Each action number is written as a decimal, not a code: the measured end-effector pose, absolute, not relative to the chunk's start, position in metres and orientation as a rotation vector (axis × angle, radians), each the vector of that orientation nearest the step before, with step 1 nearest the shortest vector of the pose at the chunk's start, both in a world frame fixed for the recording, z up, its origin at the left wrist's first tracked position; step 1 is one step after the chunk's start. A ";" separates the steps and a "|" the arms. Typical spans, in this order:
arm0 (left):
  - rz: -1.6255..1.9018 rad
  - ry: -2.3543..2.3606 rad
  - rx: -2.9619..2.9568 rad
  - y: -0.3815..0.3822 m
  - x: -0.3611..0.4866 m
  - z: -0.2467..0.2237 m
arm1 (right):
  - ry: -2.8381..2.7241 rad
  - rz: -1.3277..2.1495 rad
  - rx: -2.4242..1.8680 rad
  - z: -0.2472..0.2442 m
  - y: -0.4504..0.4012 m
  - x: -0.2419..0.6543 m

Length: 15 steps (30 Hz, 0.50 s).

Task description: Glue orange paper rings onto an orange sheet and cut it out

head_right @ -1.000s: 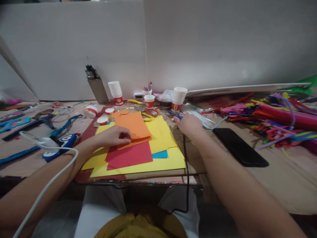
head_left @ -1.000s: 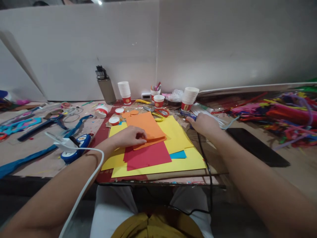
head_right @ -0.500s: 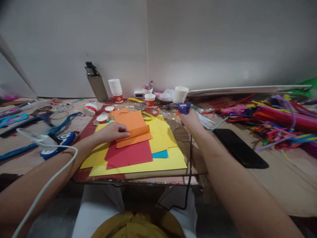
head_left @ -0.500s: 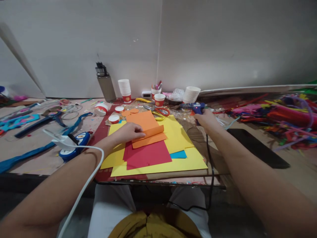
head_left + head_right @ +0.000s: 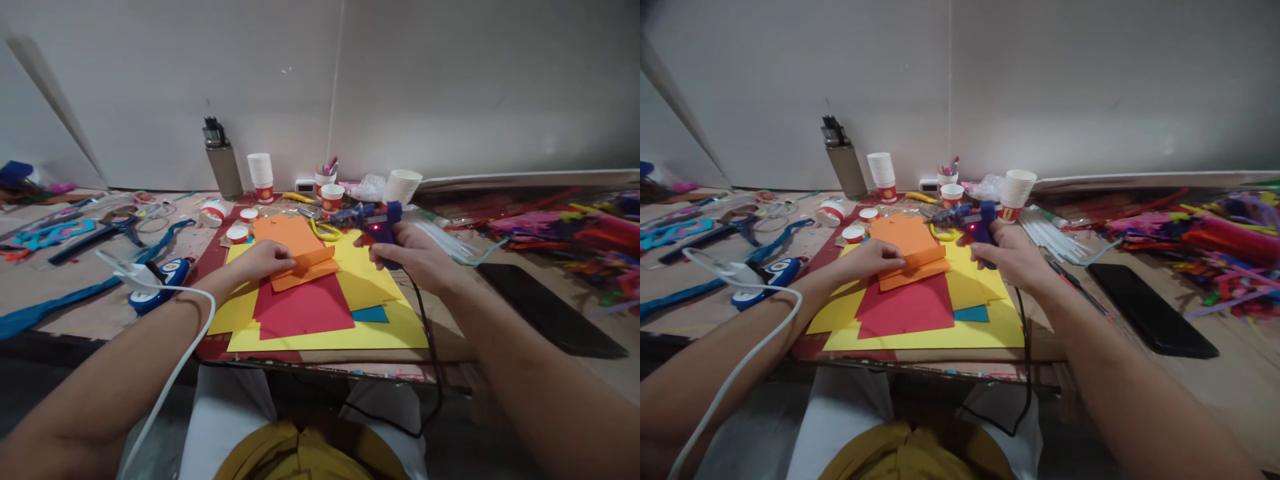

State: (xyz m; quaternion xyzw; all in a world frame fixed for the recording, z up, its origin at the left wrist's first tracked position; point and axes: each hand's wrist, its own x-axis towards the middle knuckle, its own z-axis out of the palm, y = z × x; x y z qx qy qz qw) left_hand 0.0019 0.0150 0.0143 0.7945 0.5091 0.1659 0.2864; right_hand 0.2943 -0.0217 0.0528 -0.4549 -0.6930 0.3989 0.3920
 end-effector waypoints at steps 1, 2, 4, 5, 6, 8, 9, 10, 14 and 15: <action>0.444 1.352 2.126 0.015 0.002 0.014 | -1.839 0.994 -1.179 0.053 -0.024 0.293; 0.446 1.342 2.134 0.016 0.002 0.014 | -1.925 0.951 -1.215 0.052 -0.026 0.291; 0.466 1.321 2.149 0.016 0.002 0.014 | -2.103 0.814 -1.302 0.050 -0.029 0.289; 0.488 1.320 2.145 0.016 0.003 0.014 | -2.184 0.741 -1.338 0.048 -0.030 0.288; 0.514 1.326 2.130 0.016 0.003 0.014 | -2.250 0.683 -1.364 0.046 -0.030 0.286; 0.567 1.339 2.080 0.014 0.005 0.013 | -2.310 0.604 -1.391 0.043 -0.032 0.282; 0.587 1.335 2.059 0.013 0.005 0.013 | -2.319 0.583 -1.402 0.042 -0.032 0.280; 0.600 1.324 2.045 0.012 0.006 0.012 | -2.323 0.569 -1.417 0.042 -0.033 0.277; 0.621 1.276 2.031 0.009 0.009 0.010 | -2.340 0.550 -1.516 0.044 -0.039 0.263; 0.626 1.276 2.026 0.009 0.010 0.009 | -2.337 0.543 -1.544 0.045 -0.040 0.261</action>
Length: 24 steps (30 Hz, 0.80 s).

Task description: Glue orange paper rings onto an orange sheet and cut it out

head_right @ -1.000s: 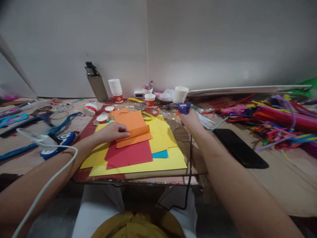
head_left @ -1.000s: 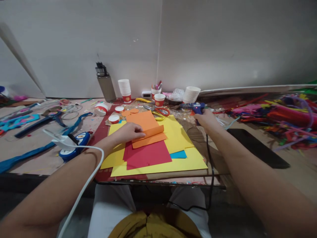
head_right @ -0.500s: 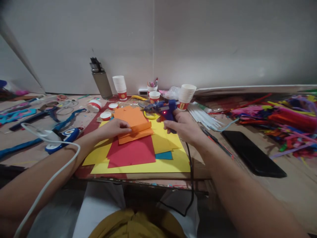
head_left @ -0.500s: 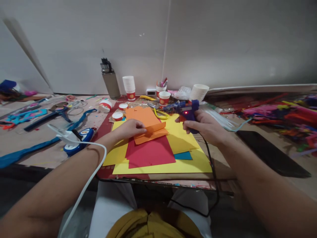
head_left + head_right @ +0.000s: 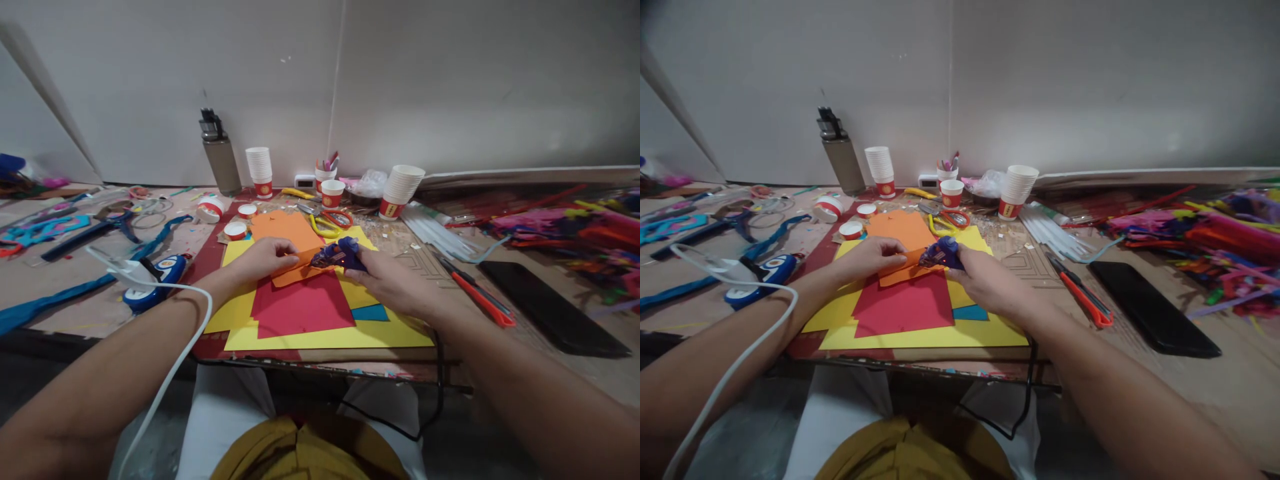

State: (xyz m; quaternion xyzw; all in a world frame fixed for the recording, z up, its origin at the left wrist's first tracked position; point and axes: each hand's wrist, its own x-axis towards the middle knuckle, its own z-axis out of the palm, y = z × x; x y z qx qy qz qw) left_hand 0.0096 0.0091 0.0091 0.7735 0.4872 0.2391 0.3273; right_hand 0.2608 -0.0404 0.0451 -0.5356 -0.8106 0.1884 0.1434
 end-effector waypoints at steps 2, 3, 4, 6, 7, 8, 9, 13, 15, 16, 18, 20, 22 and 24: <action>0.647 1.287 2.008 0.010 0.010 0.008 | -2.333 0.518 -1.585 0.046 -0.041 0.258; 0.657 1.295 1.996 0.010 0.010 0.008 | -2.335 0.499 -1.601 0.046 -0.041 0.259; 0.665 1.302 1.984 0.010 0.010 0.007 | -2.338 0.473 -1.622 0.046 -0.040 0.260; 0.666 1.303 1.971 0.011 0.009 0.007 | -2.343 0.400 -1.686 0.047 -0.038 0.265; 0.659 1.295 1.971 0.012 0.008 0.007 | -2.339 0.356 -1.732 0.048 -0.037 0.269; 0.654 1.285 1.973 0.012 0.008 0.007 | -2.332 0.312 -1.781 0.049 -0.036 0.272; 0.651 1.277 1.975 0.013 0.007 0.007 | -2.322 0.275 -1.824 0.050 -0.035 0.274; 0.646 1.277 1.965 0.014 0.007 0.008 | -2.300 0.250 -1.878 0.053 -0.036 0.273; 0.650 1.283 1.954 0.013 0.008 0.008 | -2.304 0.288 -1.838 0.053 -0.039 0.267; 0.654 1.283 1.948 0.013 0.008 0.008 | -2.310 0.318 -1.815 0.053 -0.040 0.263; 0.659 1.283 1.939 0.012 0.009 0.009 | -2.321 0.391 -1.771 0.053 -0.042 0.255; 0.655 1.284 1.934 0.012 0.009 0.009 | -2.333 0.447 -1.736 0.052 -0.044 0.251; 0.650 1.280 1.931 0.013 0.008 0.008 | -2.329 0.460 -1.736 0.053 -0.044 0.251; 0.645 1.274 1.930 0.015 0.006 0.007 | -2.310 0.421 -1.781 0.053 -0.042 0.256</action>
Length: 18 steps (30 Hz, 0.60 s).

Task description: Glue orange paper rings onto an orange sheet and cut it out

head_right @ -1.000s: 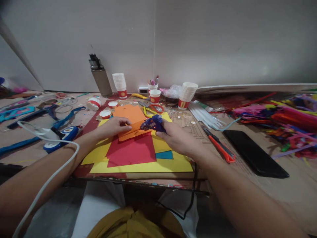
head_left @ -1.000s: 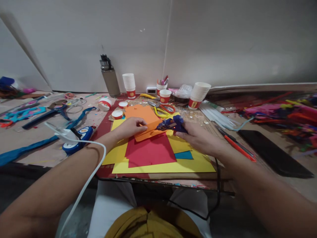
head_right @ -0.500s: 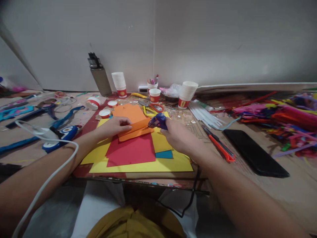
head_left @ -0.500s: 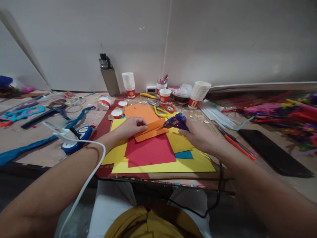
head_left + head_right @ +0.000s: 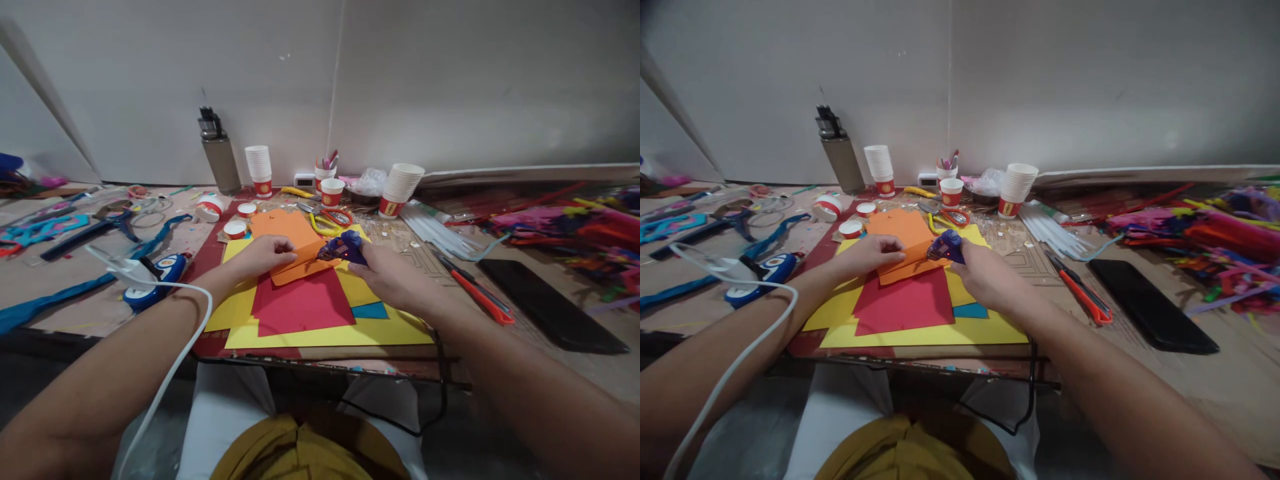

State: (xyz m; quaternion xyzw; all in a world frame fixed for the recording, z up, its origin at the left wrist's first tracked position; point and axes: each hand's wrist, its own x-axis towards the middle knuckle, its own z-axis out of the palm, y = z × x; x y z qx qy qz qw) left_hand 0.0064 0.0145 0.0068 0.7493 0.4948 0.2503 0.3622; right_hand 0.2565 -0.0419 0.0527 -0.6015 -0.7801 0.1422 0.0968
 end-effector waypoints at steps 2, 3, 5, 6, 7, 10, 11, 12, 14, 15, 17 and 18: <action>0.643 1.264 1.936 0.016 0.005 0.005 | -2.289 0.367 -1.837 0.053 -0.039 0.263; 0.641 1.263 1.941 0.017 0.005 0.005 | -2.283 0.333 -1.865 0.053 -0.037 0.266; 0.637 1.257 1.950 0.018 0.004 0.004 | -2.288 0.268 -1.917 0.052 -0.035 0.268; 0.635 1.254 1.954 0.018 0.004 0.004 | -2.293 0.235 -1.935 0.052 -0.034 0.268; 0.633 1.252 1.957 0.018 0.004 0.005 | -2.299 0.207 -1.946 0.052 -0.034 0.268; 0.620 1.250 1.959 0.018 0.003 0.005 | -2.320 0.176 -1.936 0.053 -0.037 0.265; 0.615 1.251 1.956 0.018 0.003 0.005 | -2.329 0.171 -1.937 0.054 -0.038 0.265; 0.611 1.252 1.954 0.018 0.002 0.005 | -2.339 0.169 -1.945 0.056 -0.039 0.265; 0.606 1.249 1.956 0.019 0.002 0.004 | -2.358 0.181 -1.971 0.058 -0.041 0.268; 0.603 1.248 1.962 0.019 0.002 0.003 | -2.368 0.197 -1.972 0.058 -0.042 0.270; 0.601 1.246 1.973 0.020 0.002 0.003 | -2.375 0.266 -1.930 0.059 -0.045 0.271; 0.601 1.250 1.977 0.019 0.002 0.003 | -2.371 0.318 -1.888 0.058 -0.046 0.269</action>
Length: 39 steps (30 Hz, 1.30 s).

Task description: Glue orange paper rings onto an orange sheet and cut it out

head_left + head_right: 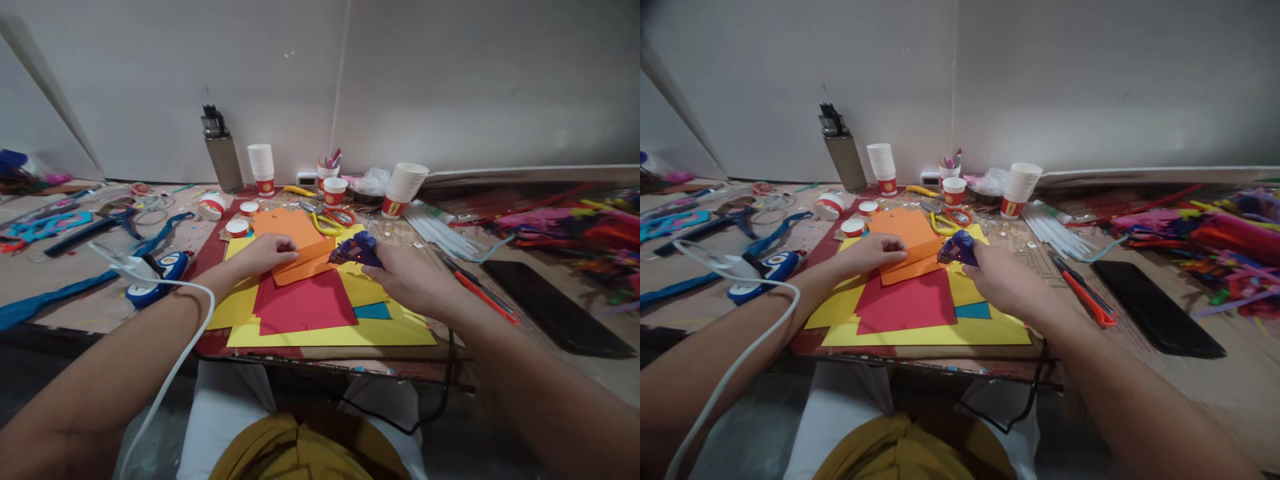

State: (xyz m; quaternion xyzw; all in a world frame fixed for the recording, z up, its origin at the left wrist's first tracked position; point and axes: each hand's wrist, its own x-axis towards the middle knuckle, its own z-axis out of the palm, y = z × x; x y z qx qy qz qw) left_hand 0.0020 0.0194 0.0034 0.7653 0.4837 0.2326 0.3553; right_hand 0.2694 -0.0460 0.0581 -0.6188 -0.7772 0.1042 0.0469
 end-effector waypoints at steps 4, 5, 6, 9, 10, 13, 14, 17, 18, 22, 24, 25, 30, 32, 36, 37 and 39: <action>0.593 1.264 1.991 0.018 0.002 0.006 | -2.363 0.544 -1.705 0.053 -0.050 0.255; 0.588 1.255 1.994 0.018 0.002 0.006 | -2.363 0.575 -1.672 0.052 -0.051 0.251; 0.585 1.239 1.998 0.019 0.002 0.005 | -2.363 0.598 -1.643 0.051 -0.051 0.248; 0.585 1.207 2.012 0.021 0.000 0.004 | -2.353 0.646 -1.587 0.050 -0.048 0.245; 0.585 1.204 2.015 0.021 0.000 0.003 | -2.350 0.657 -1.583 0.051 -0.047 0.246; 0.588 1.214 2.010 0.022 -0.001 0.004 | -2.354 0.669 -1.577 0.056 -0.044 0.250; 0.589 1.215 2.012 0.022 -0.001 0.005 | -2.361 0.669 -1.573 0.058 -0.044 0.250; 0.599 1.205 2.001 0.022 -0.002 0.005 | -2.392 0.652 -1.570 0.060 -0.044 0.244; 0.606 1.194 1.987 0.023 -0.002 0.004 | -2.404 0.642 -1.575 0.060 -0.044 0.240; 0.638 1.143 1.843 0.022 -0.001 0.001 | -2.481 0.627 -1.533 0.054 -0.045 0.224; 0.669 1.114 1.720 0.020 0.000 -0.002 | -2.502 0.642 -1.497 0.052 -0.045 0.220; 0.688 1.100 1.658 0.019 0.001 -0.003 | -2.502 0.644 -1.491 0.051 -0.044 0.218; 0.745 1.049 1.442 0.015 0.003 -0.007 | -2.470 0.606 -1.485 0.047 -0.042 0.216; 0.749 1.030 1.382 0.015 0.003 -0.007 | -2.479 0.612 -1.463 0.045 -0.042 0.216; 0.714 1.008 1.315 0.018 -0.001 -0.006 | -2.493 0.635 -1.481 0.047 -0.044 0.224; 0.701 1.008 1.318 0.019 -0.002 -0.006 | -2.490 0.639 -1.500 0.049 -0.044 0.228; 0.680 1.010 1.348 0.019 -0.003 -0.005 | -2.474 0.612 -1.560 0.054 -0.044 0.239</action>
